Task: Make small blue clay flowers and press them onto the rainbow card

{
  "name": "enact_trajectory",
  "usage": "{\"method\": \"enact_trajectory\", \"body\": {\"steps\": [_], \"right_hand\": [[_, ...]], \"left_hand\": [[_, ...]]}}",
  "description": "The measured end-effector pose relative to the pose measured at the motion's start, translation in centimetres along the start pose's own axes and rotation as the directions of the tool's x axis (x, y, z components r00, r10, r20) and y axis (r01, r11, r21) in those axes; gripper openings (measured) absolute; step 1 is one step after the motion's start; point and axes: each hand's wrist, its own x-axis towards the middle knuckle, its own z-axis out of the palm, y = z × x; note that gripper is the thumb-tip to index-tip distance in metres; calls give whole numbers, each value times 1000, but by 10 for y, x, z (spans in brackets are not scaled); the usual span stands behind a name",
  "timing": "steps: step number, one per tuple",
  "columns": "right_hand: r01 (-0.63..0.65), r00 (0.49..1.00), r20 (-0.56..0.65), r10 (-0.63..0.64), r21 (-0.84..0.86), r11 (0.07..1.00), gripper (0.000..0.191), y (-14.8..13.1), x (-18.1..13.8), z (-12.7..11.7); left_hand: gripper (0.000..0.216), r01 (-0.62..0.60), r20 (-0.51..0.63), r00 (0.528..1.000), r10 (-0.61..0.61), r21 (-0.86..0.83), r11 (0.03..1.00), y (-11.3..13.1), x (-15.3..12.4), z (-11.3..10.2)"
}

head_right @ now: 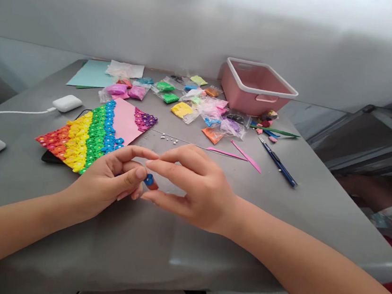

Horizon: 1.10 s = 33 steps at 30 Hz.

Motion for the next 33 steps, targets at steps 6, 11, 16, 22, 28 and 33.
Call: {"method": "enact_trajectory", "body": {"steps": [6,11,16,22,28,33], "right_hand": [[-80,996,51,73,159,984,21,0,1,-1],[-149,988,61,139,213,966,17,-1,2,-2],[-135,990,50,128,182,974,15,-1,2,-2],[-105,994,62,95,173,979,21,0,0,-1],[-101,993,75,87,218,971,15,0,-2,-1],[-125,989,102,105,220,967,18,1,0,-2]], "left_hand": [[46,-17,-34,999,19,38,999,1,-1,0],[45,-25,-26,999,25,-14,1000,2,-1,1],[52,-5,2,1000,5,-104,995,1,0,2],[49,38,-3,999,-38,-78,996,3,1,2],[50,75,23,997,-75,-27,997,3,0,2],[50,86,32,996,-85,-19,996,3,0,2]]}}
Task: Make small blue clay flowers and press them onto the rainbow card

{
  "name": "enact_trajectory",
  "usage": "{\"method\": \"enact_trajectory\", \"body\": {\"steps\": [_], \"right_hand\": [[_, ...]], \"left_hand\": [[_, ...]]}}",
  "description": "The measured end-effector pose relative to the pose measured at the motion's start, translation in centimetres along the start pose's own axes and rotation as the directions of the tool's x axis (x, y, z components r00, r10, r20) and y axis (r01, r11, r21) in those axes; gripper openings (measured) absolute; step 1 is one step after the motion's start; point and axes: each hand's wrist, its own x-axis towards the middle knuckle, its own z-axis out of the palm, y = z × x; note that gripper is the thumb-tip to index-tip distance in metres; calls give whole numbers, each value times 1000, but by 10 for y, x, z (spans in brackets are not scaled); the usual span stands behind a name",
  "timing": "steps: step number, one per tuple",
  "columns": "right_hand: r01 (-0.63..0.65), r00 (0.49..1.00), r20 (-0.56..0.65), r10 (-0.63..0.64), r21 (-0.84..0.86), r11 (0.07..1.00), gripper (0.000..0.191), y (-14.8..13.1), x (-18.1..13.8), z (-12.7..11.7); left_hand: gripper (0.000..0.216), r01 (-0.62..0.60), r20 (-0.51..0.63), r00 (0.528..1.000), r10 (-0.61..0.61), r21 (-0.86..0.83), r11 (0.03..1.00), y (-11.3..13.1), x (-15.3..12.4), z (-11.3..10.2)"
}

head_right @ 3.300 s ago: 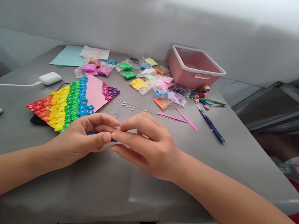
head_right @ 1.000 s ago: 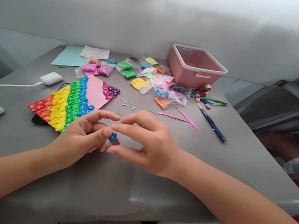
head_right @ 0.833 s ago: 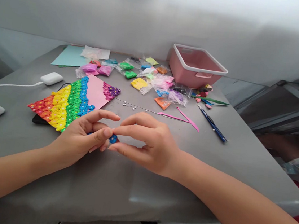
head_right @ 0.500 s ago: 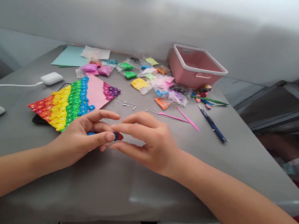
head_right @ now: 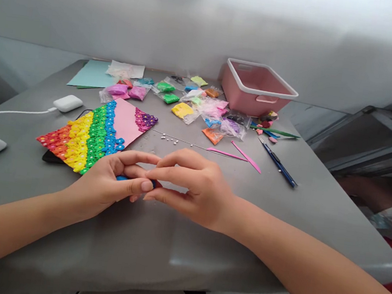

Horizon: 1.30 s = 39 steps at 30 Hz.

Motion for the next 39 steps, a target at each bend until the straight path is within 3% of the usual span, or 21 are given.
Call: {"method": "enact_trajectory", "body": {"steps": [7,15,22,32,36,39], "right_hand": [[-2,998,65,-3,73,997,15,-1,5,-4],[-31,999,-21,32,22,999,15,-1,5,-2],[41,998,57,-41,8,999,21,3,5,-5],[-62,998,22,61,29,998,16,-1,5,-4],[-108,994,-20,110,66,992,15,-4,6,-3],[-163,983,-59,172,129,978,16,-6,7,-4]], "left_hand": [[65,3,20,1000,-2,-53,999,0,0,0],[52,-33,36,999,38,-134,990,-2,2,2],[43,-36,49,998,42,-126,991,-4,0,0],[43,-77,46,995,86,-171,982,-4,3,1],[40,-71,-15,997,70,-112,991,-3,0,1],[30,-146,-138,978,157,81,986,10,-3,-5]]}}
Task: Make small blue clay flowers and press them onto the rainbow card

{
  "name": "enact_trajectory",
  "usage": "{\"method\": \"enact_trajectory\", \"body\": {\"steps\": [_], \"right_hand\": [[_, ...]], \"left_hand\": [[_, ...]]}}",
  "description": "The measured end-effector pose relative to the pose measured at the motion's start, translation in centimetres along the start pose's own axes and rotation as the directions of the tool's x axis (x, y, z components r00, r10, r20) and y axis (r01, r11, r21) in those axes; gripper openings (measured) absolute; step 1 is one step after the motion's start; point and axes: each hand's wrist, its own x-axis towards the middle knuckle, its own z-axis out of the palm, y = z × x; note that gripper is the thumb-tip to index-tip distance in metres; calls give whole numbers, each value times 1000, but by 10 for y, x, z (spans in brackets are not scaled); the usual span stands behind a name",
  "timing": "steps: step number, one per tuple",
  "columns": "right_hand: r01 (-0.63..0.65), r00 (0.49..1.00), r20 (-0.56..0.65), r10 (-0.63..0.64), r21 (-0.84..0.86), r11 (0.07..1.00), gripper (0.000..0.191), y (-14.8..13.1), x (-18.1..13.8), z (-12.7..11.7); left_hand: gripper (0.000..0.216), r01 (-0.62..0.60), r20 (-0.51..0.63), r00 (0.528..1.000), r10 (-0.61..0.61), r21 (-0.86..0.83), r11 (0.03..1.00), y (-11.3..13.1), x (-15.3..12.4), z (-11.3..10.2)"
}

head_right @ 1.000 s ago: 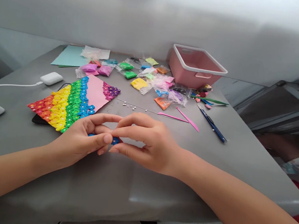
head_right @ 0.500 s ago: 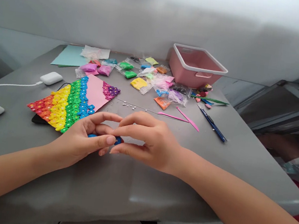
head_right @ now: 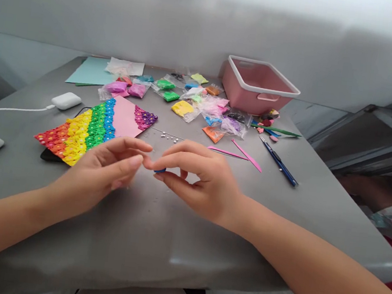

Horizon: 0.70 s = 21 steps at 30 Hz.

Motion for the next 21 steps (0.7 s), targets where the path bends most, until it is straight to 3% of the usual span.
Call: {"method": "enact_trajectory", "body": {"steps": [2,5,7,9,12,14,16,19,21], "right_hand": [[-60,997,-42,61,36,998,17,-1,0,-1],[-151,983,-91,158,83,985,13,0,0,-3],[-205,972,-94,217,116,972,11,3,1,-4],[-272,953,-98,286,135,953,9,6,1,-5],[-346,923,-126,364,140,928,9,10,2,-7],[-365,912,-145,384,143,920,12,12,2,-8],[-378,903,-154,401,159,912,13,14,3,-9],[-396,895,-145,422,176,901,10,17,4,-11],[-398,896,-135,422,172,901,7,19,5,-11]], "left_hand": [[25,-112,-93,986,136,227,967,15,3,-12],[29,-173,-141,932,333,636,752,40,12,-39],[31,-41,-171,917,360,859,510,51,22,-59],[36,130,-205,932,298,958,255,55,30,-77],[56,267,-270,948,170,963,38,55,40,-98],[65,367,-362,920,151,930,-12,53,42,-108],[70,379,-375,917,138,925,-2,50,42,-116],[67,391,-400,908,124,916,88,45,43,-128],[68,321,-347,928,140,930,179,41,45,-134]]}}
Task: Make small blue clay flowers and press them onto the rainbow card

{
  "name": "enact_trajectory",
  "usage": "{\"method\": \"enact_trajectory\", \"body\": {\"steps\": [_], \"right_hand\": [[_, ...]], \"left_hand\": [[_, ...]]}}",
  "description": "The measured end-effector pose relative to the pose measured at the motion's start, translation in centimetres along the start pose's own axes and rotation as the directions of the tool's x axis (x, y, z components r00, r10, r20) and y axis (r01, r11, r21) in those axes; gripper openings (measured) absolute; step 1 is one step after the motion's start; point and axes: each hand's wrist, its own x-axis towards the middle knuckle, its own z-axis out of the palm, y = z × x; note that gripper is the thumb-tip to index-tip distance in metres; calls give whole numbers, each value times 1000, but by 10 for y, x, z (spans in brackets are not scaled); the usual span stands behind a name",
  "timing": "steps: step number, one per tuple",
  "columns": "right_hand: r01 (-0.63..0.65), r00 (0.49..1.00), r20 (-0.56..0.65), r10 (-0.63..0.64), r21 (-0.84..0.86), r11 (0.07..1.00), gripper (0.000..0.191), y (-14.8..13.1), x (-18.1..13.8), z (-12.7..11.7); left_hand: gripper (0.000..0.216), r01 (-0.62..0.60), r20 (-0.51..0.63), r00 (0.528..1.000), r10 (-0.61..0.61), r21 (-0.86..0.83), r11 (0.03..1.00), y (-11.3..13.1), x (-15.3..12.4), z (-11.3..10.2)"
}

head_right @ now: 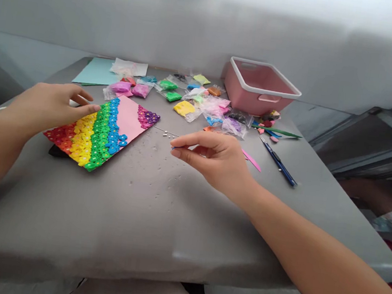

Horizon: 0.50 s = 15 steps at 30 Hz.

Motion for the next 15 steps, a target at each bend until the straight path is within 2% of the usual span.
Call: {"method": "enact_trajectory", "body": {"steps": [3,5,9,12,15], "right_hand": [[-46,999,14,45,16,999,10,1,3,1],[-123,992,14,123,36,992,19,2,5,2],[-223,975,11,222,68,972,27,5,8,5],[-254,967,13,253,85,964,27,9,11,10],[-281,960,42,278,109,954,33,12,15,17]], "left_hand": [[65,-43,-50,998,34,-181,983,-7,3,4],[66,-24,-57,998,9,-264,964,-9,3,4],[78,47,33,999,-37,-397,917,-11,3,3],[78,66,69,997,-42,-400,914,-12,3,2],[72,25,53,999,-7,-351,936,-11,0,1]]}}
